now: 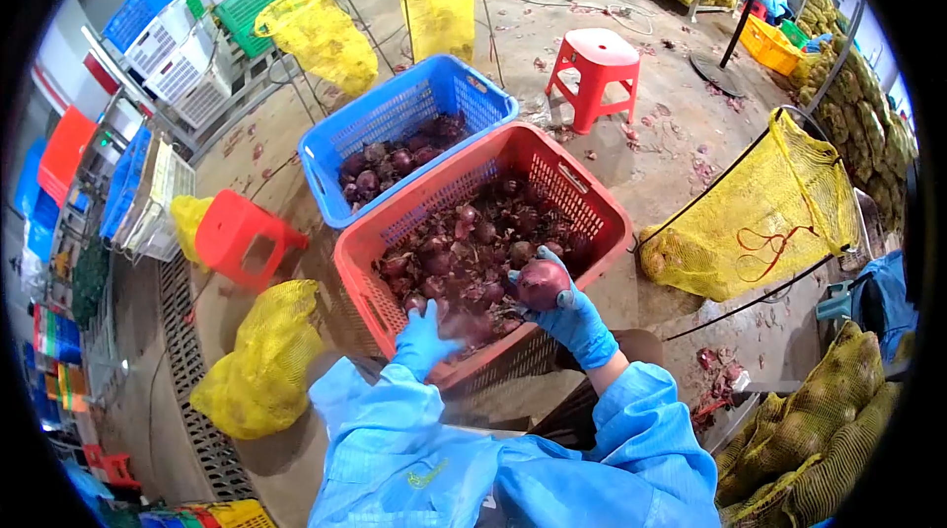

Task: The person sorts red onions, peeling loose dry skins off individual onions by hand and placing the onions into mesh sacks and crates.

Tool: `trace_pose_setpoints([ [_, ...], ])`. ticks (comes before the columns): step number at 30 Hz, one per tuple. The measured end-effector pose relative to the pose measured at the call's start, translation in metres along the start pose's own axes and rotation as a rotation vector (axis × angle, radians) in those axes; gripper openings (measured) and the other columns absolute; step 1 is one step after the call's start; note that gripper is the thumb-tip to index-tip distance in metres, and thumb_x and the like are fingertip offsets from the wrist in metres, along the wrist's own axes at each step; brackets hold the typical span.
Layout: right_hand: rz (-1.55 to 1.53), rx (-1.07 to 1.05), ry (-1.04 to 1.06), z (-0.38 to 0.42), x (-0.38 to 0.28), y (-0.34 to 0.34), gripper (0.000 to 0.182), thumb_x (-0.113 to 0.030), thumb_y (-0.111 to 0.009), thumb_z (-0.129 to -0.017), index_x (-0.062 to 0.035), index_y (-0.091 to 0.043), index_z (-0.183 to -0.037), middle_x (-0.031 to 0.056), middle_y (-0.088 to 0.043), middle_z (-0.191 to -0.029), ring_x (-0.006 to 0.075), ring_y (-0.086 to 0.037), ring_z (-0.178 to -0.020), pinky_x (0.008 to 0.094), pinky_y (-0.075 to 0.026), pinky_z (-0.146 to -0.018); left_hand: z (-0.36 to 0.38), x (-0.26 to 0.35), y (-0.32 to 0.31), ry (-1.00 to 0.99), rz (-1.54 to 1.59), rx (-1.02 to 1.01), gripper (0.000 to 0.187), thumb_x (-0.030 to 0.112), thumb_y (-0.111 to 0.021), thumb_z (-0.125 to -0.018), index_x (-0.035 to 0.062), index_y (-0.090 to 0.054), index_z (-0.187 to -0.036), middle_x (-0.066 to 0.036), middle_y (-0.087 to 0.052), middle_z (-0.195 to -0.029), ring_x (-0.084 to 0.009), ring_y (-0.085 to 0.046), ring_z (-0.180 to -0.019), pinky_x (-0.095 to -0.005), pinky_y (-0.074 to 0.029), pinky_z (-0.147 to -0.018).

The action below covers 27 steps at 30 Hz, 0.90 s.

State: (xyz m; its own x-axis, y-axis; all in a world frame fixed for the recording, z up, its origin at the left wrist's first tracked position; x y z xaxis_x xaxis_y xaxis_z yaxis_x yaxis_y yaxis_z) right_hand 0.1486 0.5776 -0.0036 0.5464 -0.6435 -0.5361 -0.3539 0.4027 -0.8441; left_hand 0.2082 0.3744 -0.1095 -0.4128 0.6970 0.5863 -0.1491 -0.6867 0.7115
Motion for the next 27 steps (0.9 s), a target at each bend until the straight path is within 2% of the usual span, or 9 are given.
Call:
trace_pose_setpoints([
  [2,-0.042,0.054,0.006,0.001,-0.003,0.007,0.075,-0.033,-0.066,-0.073,-0.0172,-0.029,-0.137,0.0133,-0.046,-0.125,0.0268,-0.048,-0.113,0.0394,-0.048,-0.084,0.006,-0.001,0.0,0.022,-0.402,0.004,0.091,0.052,-0.069,-0.065,0.0146,-0.028,-0.138,-0.022,-0.039,-0.131,-0.0363,-0.046,-0.115,-0.0455,-0.041,-0.091],
  [4,0.01,0.113,0.07,0.004,-0.004,0.009,0.066,-0.039,-0.06,-0.077,-0.0133,-0.036,-0.132,0.0151,-0.048,-0.123,0.0276,-0.054,-0.104,0.0374,-0.05,-0.077,0.004,-0.002,0.0,-0.008,-0.304,-0.101,0.086,0.05,-0.069,-0.067,0.0132,-0.033,-0.135,-0.02,-0.041,-0.128,-0.0365,-0.047,-0.114,-0.0497,-0.04,-0.09],
  [8,-0.281,0.433,-0.176,0.002,0.052,0.055,0.057,-0.047,-0.054,-0.079,-0.0089,-0.044,-0.12,0.0157,-0.054,-0.113,0.031,-0.059,-0.085,0.0346,-0.051,-0.065,-0.009,-0.005,0.028,0.012,-0.303,-0.099,0.068,0.045,-0.063,-0.076,0.0104,-0.041,-0.131,-0.019,-0.037,-0.134,-0.0377,-0.042,-0.119,-0.0439,-0.036,-0.098],
  [11,-0.084,0.431,-0.206,-0.018,0.075,0.062,0.053,-0.046,-0.05,-0.079,-0.0063,-0.05,-0.113,0.014,-0.057,-0.108,0.0304,-0.058,-0.089,0.0351,-0.051,-0.068,-0.016,0.028,0.052,-0.391,0.587,0.051,0.049,0.024,-0.059,-0.086,0.0049,-0.045,-0.129,-0.013,-0.048,-0.128,-0.0221,-0.047,-0.118,-0.0326,-0.035,-0.1],
  [13,-0.087,0.481,-0.257,-0.027,0.093,0.054,0.053,-0.049,-0.049,-0.079,-0.0079,-0.051,-0.112,0.0097,-0.059,-0.107,0.024,-0.059,-0.087,0.0336,-0.05,-0.068,0.0,0.067,0.073,-0.553,0.599,0.117,0.037,0.012,-0.055,-0.088,0.0018,-0.049,-0.124,-0.009,-0.052,-0.124,-0.017,-0.048,-0.116,-0.0291,-0.036,-0.099],
  [14,-0.015,0.465,-0.253,-0.033,0.092,0.036,0.051,-0.051,-0.049,-0.079,-0.0097,-0.053,-0.108,0.0067,-0.061,-0.1,0.021,-0.059,-0.084,0.0327,-0.049,-0.064,0.004,0.08,0.068,-0.513,0.894,0.009,0.036,0.013,-0.056,-0.088,0.0025,-0.052,-0.122,-0.009,-0.054,-0.122,-0.0169,-0.049,-0.113,-0.029,-0.037,-0.097],
  [16,-0.014,0.487,-0.345,-0.041,0.116,0.048,0.051,-0.054,-0.049,-0.078,-0.0104,-0.053,-0.105,0.0051,-0.061,-0.092,0.02,-0.059,-0.081,0.0314,-0.049,-0.06,0.013,0.096,0.068,-0.606,0.752,0.019,0.035,0.013,-0.058,-0.087,0.0024,-0.053,-0.12,-0.009,-0.055,-0.119,-0.0184,-0.05,-0.111,-0.0295,-0.039,-0.096],
  [19,-0.106,0.528,-0.374,-0.047,0.135,0.05,0.051,-0.055,-0.048,-0.078,-0.0129,-0.053,-0.105,0.0057,-0.06,-0.091,0.0201,-0.058,-0.071,0.0292,-0.047,-0.052,0.003,0.077,0.05,-0.459,1.099,-0.013,0.033,0.01,-0.057,-0.087,0.0024,-0.054,-0.118,-0.008,-0.055,-0.118,-0.0184,-0.051,-0.111,-0.0303,-0.039,-0.096],
  [27,-0.143,0.598,-0.411,-0.038,0.166,0.041,0.052,-0.057,-0.052,-0.075,-0.0127,-0.052,-0.103,0.0051,-0.059,-0.084,0.0161,-0.056,-0.066,0.0269,-0.048,-0.05,0.013,0.038,0.053,-0.364,1.224,0.247,0.008,0.006,-0.059,-0.085,0.0028,-0.058,-0.093,-0.009,-0.063,-0.099,-0.0165,-0.058,-0.095,-0.0296,-0.044,-0.088],
])
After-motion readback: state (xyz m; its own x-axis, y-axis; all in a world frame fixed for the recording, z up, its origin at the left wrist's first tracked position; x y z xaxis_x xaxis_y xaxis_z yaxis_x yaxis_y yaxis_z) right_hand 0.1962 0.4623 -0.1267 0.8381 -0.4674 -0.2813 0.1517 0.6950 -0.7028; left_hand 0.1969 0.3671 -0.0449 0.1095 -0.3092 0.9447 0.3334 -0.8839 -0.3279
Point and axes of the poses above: each hand's wrist, its own z-axis away from the middle knuckle, its own y-axis out of the back of the hand, x = y × z, the point moved 10 cm from there along -z, towards the middle knuckle
